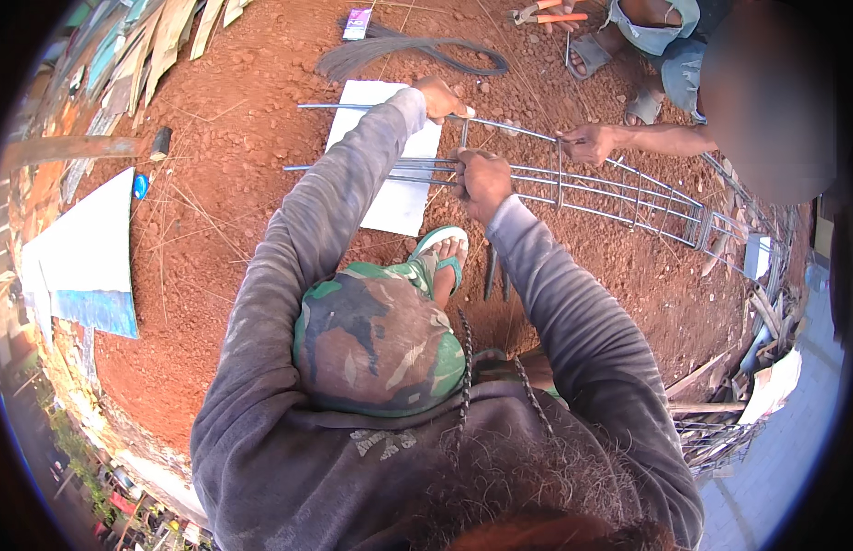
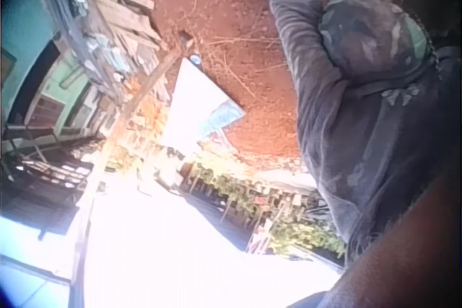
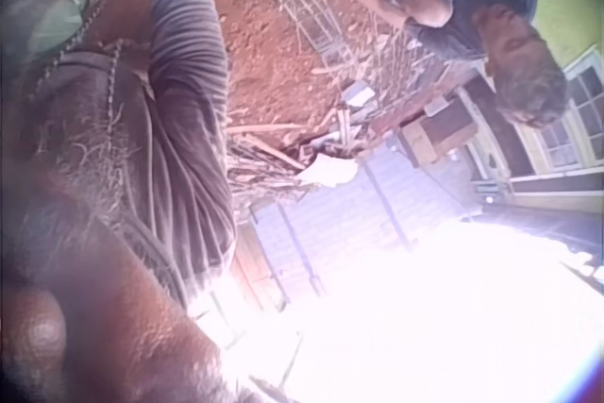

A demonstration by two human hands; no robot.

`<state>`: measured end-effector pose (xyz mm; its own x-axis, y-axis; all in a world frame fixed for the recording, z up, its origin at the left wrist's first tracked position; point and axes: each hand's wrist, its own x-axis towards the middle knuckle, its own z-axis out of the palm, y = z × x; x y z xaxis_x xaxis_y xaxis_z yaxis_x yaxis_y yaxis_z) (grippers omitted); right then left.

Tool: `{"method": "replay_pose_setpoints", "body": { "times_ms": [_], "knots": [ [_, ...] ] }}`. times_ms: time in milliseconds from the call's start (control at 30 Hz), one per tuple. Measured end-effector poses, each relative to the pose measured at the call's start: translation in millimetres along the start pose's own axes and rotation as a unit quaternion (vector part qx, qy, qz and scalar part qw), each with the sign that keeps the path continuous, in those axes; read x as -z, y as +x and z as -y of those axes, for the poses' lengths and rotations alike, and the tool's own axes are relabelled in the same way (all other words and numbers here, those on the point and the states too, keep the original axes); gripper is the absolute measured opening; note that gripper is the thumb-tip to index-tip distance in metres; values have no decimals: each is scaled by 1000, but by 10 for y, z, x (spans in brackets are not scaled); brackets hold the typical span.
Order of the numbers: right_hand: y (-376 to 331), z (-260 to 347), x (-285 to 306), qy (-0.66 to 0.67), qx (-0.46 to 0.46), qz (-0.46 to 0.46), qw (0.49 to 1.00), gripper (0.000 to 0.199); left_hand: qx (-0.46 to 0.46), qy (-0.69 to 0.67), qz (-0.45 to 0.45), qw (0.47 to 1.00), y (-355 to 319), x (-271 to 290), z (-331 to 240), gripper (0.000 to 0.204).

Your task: The person assembles a metal reinforcement frame by tying together steel rods and wire using pliers and their hands, while another person assists.

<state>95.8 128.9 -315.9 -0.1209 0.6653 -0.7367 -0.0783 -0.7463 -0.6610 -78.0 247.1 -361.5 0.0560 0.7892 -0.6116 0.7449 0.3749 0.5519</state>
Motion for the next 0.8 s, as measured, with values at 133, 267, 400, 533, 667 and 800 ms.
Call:
{"method": "replay_pose_setpoints", "body": {
  "times_ms": [133,267,400,533,667,800],
  "knots": [
    [91,-12,37,-28,51,-21,998,18,-37,-57,-21,997,8,-65,4,35],
    [97,-12,48,-74,110,-66,989,22,-53,-167,-43,984,-2,-151,17,30],
    [75,-13,2,-98,137,-91,982,26,-73,-169,-83,979,-71,-178,93,28],
    [272,197,81,-192,228,-95,950,33,-81,-133,-91,984,-185,-178,58,26],
    [674,636,290,-401,314,-121,852,43,-61,-26,-113,991,-380,-157,-113,29],
    [1045,875,408,-514,307,-113,793,42,-64,27,-147,987,-585,-161,-246,35]
  ]
}}
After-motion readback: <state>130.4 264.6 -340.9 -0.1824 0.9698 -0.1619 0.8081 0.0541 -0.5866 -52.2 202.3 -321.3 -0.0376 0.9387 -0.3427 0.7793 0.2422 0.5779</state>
